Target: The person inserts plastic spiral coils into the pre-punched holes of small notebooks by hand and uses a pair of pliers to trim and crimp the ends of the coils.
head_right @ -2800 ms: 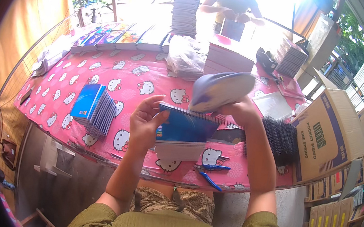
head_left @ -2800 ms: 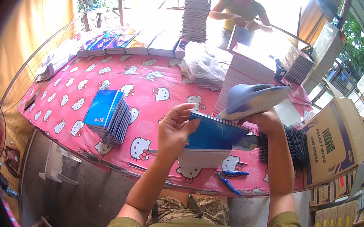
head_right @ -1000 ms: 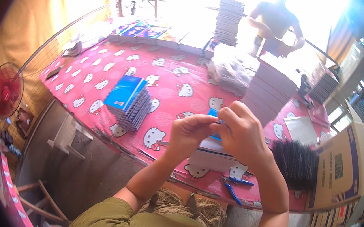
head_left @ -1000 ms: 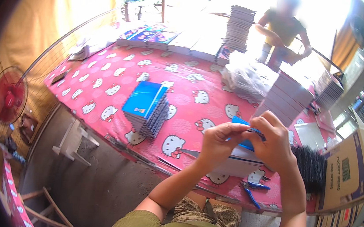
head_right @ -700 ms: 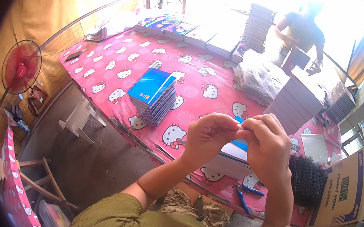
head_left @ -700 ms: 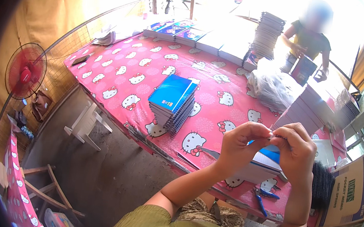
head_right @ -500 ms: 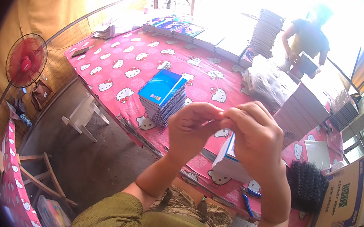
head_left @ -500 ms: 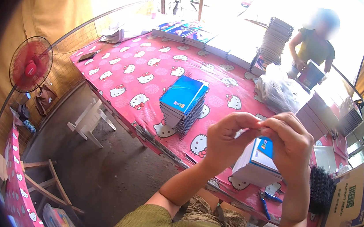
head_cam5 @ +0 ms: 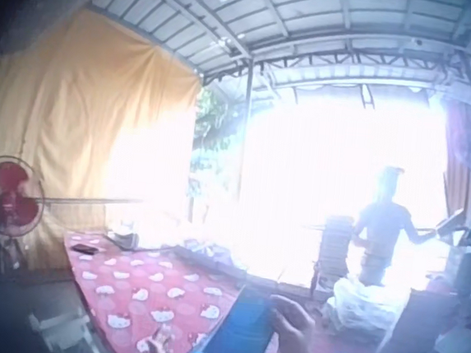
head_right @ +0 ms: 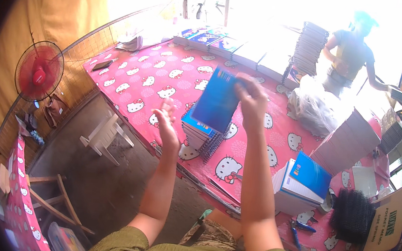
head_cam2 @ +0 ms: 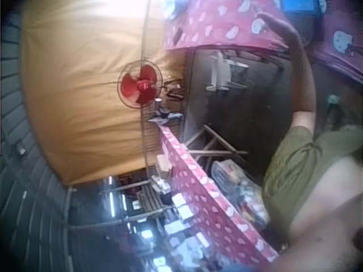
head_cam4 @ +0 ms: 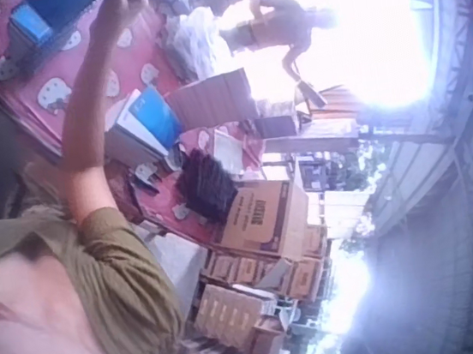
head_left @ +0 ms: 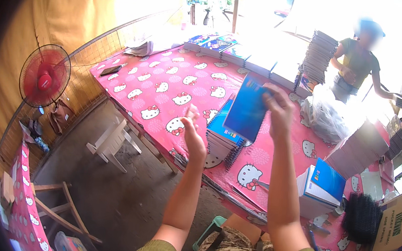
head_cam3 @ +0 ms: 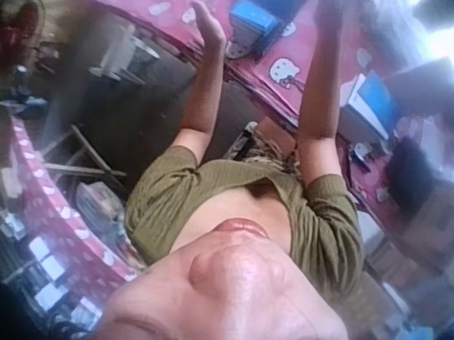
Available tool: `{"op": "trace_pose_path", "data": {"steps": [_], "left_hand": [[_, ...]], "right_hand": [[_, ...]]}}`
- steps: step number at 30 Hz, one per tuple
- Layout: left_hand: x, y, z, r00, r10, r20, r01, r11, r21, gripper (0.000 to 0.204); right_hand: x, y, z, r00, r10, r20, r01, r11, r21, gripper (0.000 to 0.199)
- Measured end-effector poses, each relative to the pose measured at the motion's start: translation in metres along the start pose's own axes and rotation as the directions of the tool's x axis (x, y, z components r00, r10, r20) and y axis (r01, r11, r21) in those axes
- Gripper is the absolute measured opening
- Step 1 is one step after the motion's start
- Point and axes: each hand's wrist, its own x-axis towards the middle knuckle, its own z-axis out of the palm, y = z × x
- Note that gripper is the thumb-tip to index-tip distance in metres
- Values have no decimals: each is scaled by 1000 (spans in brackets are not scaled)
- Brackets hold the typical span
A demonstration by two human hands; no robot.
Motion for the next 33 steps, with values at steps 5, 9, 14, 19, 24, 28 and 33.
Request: {"op": "trace_pose_path", "data": {"steps": [5, 9, 14, 19, 24, 28, 33], "left_hand": [[-7, -30, 22, 922, 378, 84, -387, 895, 222, 78], [-3, -31, 28, 937, 350, -6, -337, 905, 260, 63], [-9, -29, 34, 943, 299, -147, -269, 943, 195, 55], [-7, -44, 34, 889, 432, -155, -371, 875, 311, 57], [-10, -41, 36, 891, 420, -173, -355, 882, 310, 60], [-13, -42, 37, 906, 394, -155, -341, 896, 286, 61], [-13, -47, 34, 921, 352, -169, -281, 898, 337, 61]], "right_hand": [[-10, 69, -2, 990, -136, -33, 118, 937, -327, 26], [-9, 76, 15, 988, -77, -132, 45, 973, -226, 23], [-10, 65, 30, 977, -158, -145, 89, 915, -394, 39], [-13, 80, 25, 977, -14, -213, -24, 984, -176, 55], [-14, 84, 25, 967, -98, -234, 51, 979, -198, 57], [-8, 85, 20, 976, -4, -218, -25, 992, -128, 60], [3, 87, 24, 986, 10, -166, -47, 974, -219, 64]]}}
